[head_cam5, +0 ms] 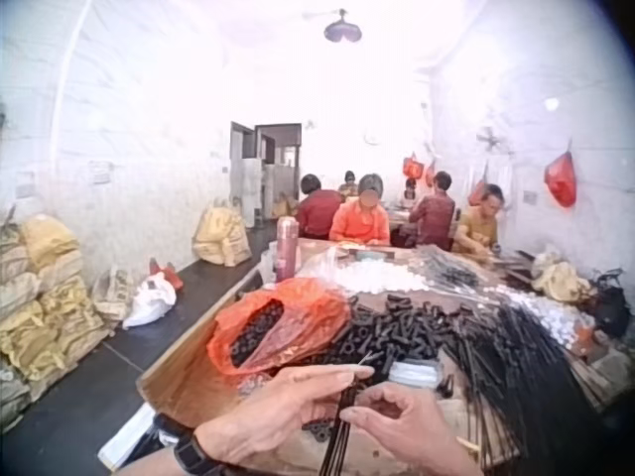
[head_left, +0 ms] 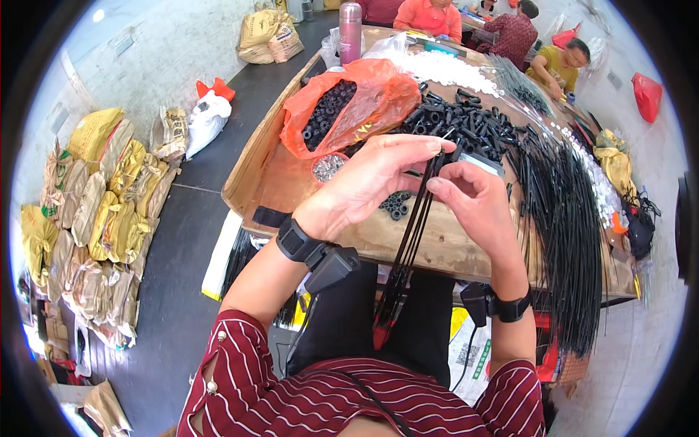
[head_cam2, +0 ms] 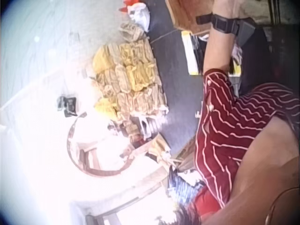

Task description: Assembling and securing components of umbrella ribs using pliers in a factory workspace.

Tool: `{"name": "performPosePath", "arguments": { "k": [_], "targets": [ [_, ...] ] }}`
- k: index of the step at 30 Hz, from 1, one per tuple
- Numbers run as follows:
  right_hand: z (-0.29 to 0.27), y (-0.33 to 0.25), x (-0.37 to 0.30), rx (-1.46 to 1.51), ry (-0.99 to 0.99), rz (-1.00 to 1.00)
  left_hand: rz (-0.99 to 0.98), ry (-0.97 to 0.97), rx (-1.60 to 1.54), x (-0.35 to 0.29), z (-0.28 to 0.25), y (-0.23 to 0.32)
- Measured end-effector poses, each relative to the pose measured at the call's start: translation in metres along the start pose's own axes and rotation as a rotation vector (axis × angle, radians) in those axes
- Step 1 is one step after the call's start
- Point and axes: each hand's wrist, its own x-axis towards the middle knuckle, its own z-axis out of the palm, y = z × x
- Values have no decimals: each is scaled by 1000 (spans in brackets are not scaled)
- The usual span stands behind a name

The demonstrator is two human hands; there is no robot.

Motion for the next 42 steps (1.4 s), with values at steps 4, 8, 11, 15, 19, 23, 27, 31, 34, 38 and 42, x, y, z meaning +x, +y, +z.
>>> {"name": "performPosePath", "arguments": {
  "k": [4,8,11,15,19,23,27,31,34,38,42],
  "targets": [
    [5,-4,-6,287,138,-115,-4,-33,13,1,10,2],
    [-9,-2,-3,352,-51,-51,-4,-7,4,-1,15,2],
    [-8,-6,-7,461,-28,26,17,69,-3,-3,23,-2],
    [-15,-4,-11,425,-26,-83,54,78,117,-3,29,-4],
    [-19,-3,-15,434,-44,-65,91,110,25,-5,39,-12],
    [-23,6,-14,485,-44,33,231,233,39,-6,41,-29],
    [-24,13,-13,600,-97,24,290,267,145,-8,43,-35],
    [-26,15,-15,647,-108,57,367,274,285,-14,50,-23],
    [-27,15,-15,635,-130,48,380,275,385,-11,47,-26],
    [-28,16,-16,646,-138,57,326,321,419,-10,43,-30],
    [-30,10,-17,615,-112,53,334,329,484,-11,46,-27]
  ]
}}
